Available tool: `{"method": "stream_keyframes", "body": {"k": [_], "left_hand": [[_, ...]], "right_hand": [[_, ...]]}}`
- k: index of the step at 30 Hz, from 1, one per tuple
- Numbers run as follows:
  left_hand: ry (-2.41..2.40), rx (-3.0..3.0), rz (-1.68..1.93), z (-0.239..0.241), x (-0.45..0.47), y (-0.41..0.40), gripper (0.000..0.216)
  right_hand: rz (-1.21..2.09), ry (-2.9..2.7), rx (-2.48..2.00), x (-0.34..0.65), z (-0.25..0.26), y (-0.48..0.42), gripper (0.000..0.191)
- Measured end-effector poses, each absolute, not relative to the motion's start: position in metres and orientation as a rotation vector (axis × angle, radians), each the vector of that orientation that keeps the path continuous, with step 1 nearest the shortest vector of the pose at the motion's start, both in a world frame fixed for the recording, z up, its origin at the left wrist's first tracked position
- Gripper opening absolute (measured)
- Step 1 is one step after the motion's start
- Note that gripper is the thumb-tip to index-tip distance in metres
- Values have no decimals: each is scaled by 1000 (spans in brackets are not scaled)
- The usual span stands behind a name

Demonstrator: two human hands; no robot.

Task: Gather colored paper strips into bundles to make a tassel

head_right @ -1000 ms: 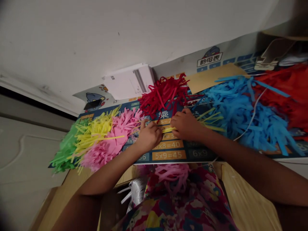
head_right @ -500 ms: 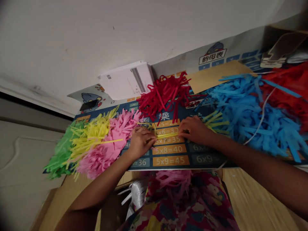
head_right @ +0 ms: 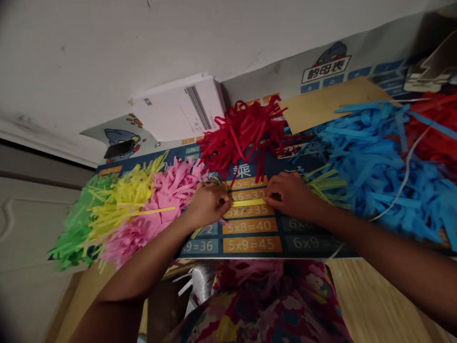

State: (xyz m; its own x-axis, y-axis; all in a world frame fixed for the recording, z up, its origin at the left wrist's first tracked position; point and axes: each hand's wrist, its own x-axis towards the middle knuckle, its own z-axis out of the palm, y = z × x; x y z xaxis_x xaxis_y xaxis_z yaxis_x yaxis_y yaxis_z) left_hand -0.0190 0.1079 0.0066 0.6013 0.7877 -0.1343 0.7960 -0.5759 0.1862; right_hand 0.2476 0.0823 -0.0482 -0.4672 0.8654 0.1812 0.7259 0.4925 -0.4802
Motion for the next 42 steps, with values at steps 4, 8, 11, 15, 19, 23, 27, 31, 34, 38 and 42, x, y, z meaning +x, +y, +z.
{"method": "stream_keyframes", "body": {"k": [4,8,11,15,19,23,27,31,34,38,42], "left_hand": [[1311,2612,-152,8,-17,110,17],[1152,2864,-11,4,-23,103,13],[836,3128,103,1,-26,93,18],[777,3249,105,1,-21,85,26],[879,3220,190,-3,-13,85,27],[950,3203,294,-8,-10,88,19],[989,3210,327,-10,-12,84,19],[996,3166,350,-16,-22,76,18],[1082,2974,436,-24,-30,72,16],[1155,2643,550,-28,-36,71,14],[1188,2504,583,-28,-36,71,16]], "right_hand": [[385,-2406,-1383,245,-43,82,16],[107,-2504,-1275,238,-28,75,8],[-118,-2608,-1046,230,-20,68,18],[-260,-2680,-1003,222,-22,69,29],[-124,-2604,-1093,224,-25,79,20],[-140,-2559,-1170,220,-17,79,8],[-244,-2605,-1159,209,-14,65,13],[-236,-2588,-1104,218,-25,55,23],[-105,-2490,-1086,238,-39,56,17],[268,-2350,-1066,261,-52,63,17],[431,-2312,-1063,268,-53,66,19]]}}
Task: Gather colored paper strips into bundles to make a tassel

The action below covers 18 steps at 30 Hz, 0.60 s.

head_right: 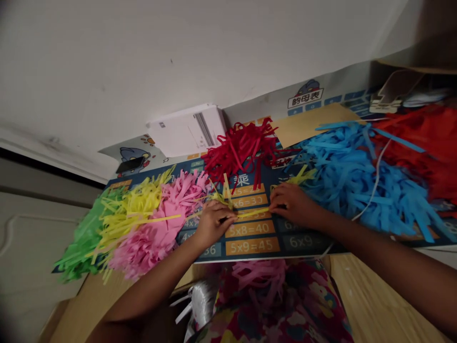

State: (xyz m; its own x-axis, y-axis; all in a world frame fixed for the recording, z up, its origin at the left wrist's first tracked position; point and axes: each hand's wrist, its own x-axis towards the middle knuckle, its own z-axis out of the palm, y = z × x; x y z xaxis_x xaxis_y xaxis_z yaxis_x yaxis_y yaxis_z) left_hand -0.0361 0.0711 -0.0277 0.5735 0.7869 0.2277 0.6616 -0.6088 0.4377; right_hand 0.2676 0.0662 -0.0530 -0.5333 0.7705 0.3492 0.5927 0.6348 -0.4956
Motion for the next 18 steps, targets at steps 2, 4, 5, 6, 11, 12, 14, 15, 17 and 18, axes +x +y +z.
{"method": "stream_keyframes", "body": {"k": [2,4,5,6,11,12,14,15,17,18], "left_hand": [[1201,2501,594,-28,-35,69,19],[1208,2564,610,-29,-35,67,19],[1203,2613,616,-29,-34,65,18],[1189,2661,620,-29,-34,64,18],[1119,2678,661,-27,-34,65,17],[1127,2648,657,-26,-34,67,17],[1153,2594,647,-26,-34,68,16],[1170,2572,643,-26,-34,69,17],[1201,2537,624,-25,-32,69,18],[1215,2527,602,-24,-30,69,19]], "right_hand": [[464,-2296,-1095,268,-53,65,21],[483,-2284,-1127,268,-53,63,24],[490,-2281,-1137,268,-53,63,25],[493,-2278,-1140,268,-54,62,25],[481,-2262,-1150,267,-54,63,24],[486,-2267,-1166,266,-53,63,23],[500,-2288,-1211,264,-50,64,21],[504,-2301,-1238,263,-49,64,19],[514,-2328,-1298,260,-46,66,16],[523,-2339,-1328,259,-45,67,15]]}}
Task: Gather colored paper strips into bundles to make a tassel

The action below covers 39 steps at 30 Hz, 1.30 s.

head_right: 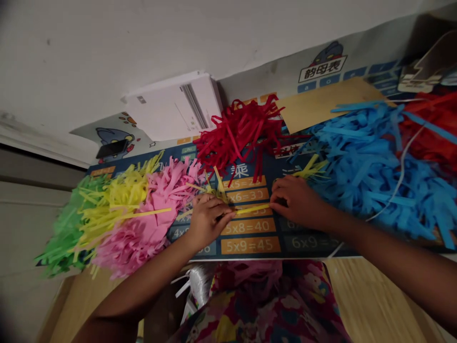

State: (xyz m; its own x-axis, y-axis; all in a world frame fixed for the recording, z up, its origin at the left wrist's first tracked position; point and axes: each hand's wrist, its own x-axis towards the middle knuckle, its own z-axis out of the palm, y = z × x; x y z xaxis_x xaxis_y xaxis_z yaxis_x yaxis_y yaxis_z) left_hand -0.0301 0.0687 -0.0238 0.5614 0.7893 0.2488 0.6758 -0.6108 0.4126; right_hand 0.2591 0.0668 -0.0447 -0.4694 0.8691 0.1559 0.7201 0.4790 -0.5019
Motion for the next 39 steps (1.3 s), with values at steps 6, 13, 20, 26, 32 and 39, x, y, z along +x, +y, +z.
{"method": "stream_keyframes", "body": {"k": [6,13,20,26,32,39], "left_hand": [[1304,2576,370,-18,-19,73,19],[850,3075,403,-17,-20,71,17],[772,3238,386,-24,3,75,23],[633,3259,898,13,-5,49,13],[442,3119,1254,70,-18,-8,15],[859,2479,1261,55,-7,-28,5]], "right_hand": [[594,-2431,-1560,251,-32,75,12],[-34,-2699,-1041,236,-16,59,12],[-301,-2696,-905,223,-35,62,21],[81,-2351,-1106,215,4,19,23],[1585,-1718,-1079,213,37,-23,42],[1726,-1012,-995,180,22,-46,42]]}}
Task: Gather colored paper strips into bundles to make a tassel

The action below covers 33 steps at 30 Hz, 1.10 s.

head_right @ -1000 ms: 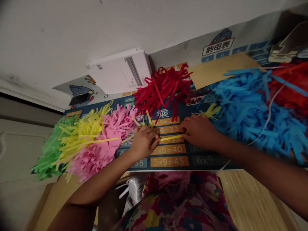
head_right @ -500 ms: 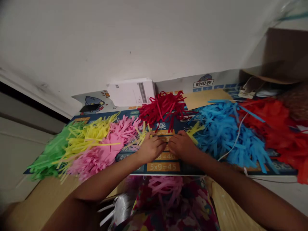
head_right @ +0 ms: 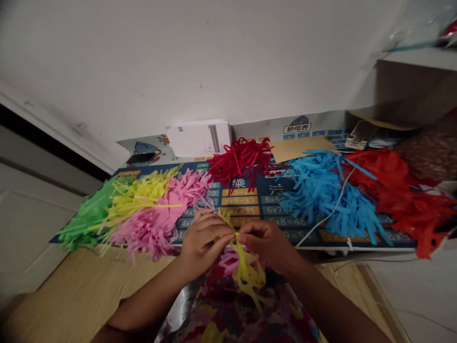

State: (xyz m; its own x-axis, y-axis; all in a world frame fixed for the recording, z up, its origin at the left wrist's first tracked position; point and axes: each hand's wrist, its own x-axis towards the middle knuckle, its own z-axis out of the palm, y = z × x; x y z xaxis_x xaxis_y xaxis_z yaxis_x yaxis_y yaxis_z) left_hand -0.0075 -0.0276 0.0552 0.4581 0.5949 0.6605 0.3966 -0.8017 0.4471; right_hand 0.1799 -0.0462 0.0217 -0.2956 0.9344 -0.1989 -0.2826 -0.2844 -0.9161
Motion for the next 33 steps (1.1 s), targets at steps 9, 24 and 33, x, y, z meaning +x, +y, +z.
{"method": "stream_keyframes", "body": {"k": [9,24,33], "left_hand": [[979,1989,1304,27,10,-43,11],[902,781,1107,6,2,-17,36],[903,774,1050,3,0,-7,50]], "right_hand": [[1493,-739,-1010,168,7,-54,31],[389,-2034,-1745,227,14,106,20],[195,-2326,-1742,212,-13,201,12]]}}
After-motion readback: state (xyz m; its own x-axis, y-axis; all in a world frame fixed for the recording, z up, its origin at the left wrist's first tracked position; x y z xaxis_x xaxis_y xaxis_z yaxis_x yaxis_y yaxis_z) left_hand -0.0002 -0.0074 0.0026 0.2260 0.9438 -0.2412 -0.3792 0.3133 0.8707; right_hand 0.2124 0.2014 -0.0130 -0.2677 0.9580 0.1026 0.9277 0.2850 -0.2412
